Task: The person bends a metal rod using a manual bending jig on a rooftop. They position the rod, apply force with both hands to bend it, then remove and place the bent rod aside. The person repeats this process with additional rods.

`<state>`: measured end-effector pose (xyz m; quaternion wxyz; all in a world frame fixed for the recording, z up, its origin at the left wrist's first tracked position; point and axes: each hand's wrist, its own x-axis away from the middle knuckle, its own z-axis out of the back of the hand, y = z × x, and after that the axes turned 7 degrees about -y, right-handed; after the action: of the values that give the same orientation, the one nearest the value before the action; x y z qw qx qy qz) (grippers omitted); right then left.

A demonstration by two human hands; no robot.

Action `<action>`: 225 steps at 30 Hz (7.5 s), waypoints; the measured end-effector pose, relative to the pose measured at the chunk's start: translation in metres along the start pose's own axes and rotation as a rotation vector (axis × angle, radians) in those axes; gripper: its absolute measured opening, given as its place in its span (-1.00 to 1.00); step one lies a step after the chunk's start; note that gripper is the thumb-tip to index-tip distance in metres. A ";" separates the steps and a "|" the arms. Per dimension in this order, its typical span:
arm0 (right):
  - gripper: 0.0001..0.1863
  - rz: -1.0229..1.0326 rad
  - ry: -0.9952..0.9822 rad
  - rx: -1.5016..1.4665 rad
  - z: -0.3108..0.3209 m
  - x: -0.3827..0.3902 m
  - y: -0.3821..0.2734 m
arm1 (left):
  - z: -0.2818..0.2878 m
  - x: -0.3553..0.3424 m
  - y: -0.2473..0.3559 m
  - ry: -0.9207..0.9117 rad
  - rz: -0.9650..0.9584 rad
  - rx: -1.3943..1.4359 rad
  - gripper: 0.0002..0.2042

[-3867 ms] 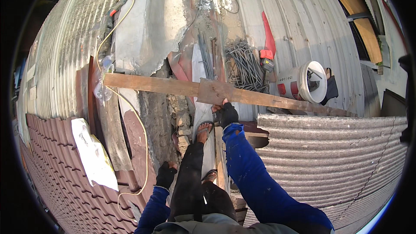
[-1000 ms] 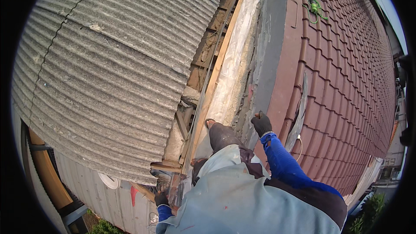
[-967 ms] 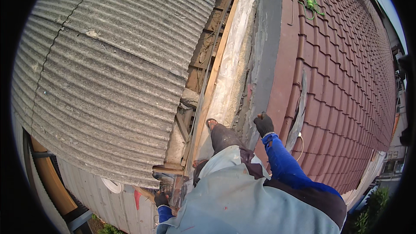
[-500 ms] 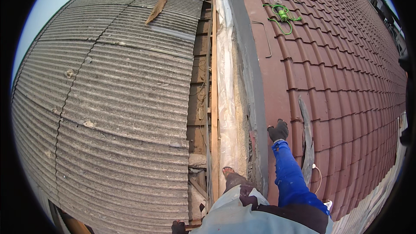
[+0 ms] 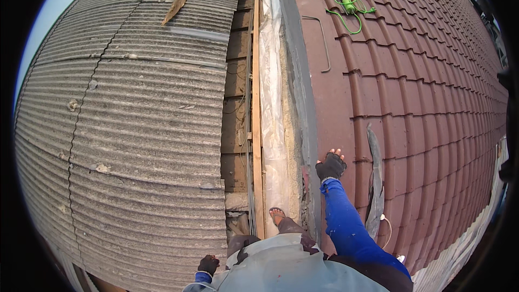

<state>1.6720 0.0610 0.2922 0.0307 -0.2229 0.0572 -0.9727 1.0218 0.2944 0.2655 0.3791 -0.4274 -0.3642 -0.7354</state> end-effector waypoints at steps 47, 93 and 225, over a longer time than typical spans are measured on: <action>-0.75 0.011 0.700 -0.611 0.295 -0.375 -0.209 | 0.522 -0.342 0.291 0.190 -0.047 0.037 -0.74; 0.17 -0.078 0.330 -0.201 0.544 -0.848 -0.207 | 0.969 -0.434 0.707 0.249 -0.129 0.278 -0.53; -0.13 -0.471 1.215 -0.085 1.252 -1.478 -1.049 | 2.261 -0.839 1.960 1.231 -2.063 -0.519 -0.29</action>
<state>3.5118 1.1049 0.9070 -0.2298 0.3590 0.0524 -0.9031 3.8132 1.5688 0.7558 -0.3674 0.4164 -0.1350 -0.8206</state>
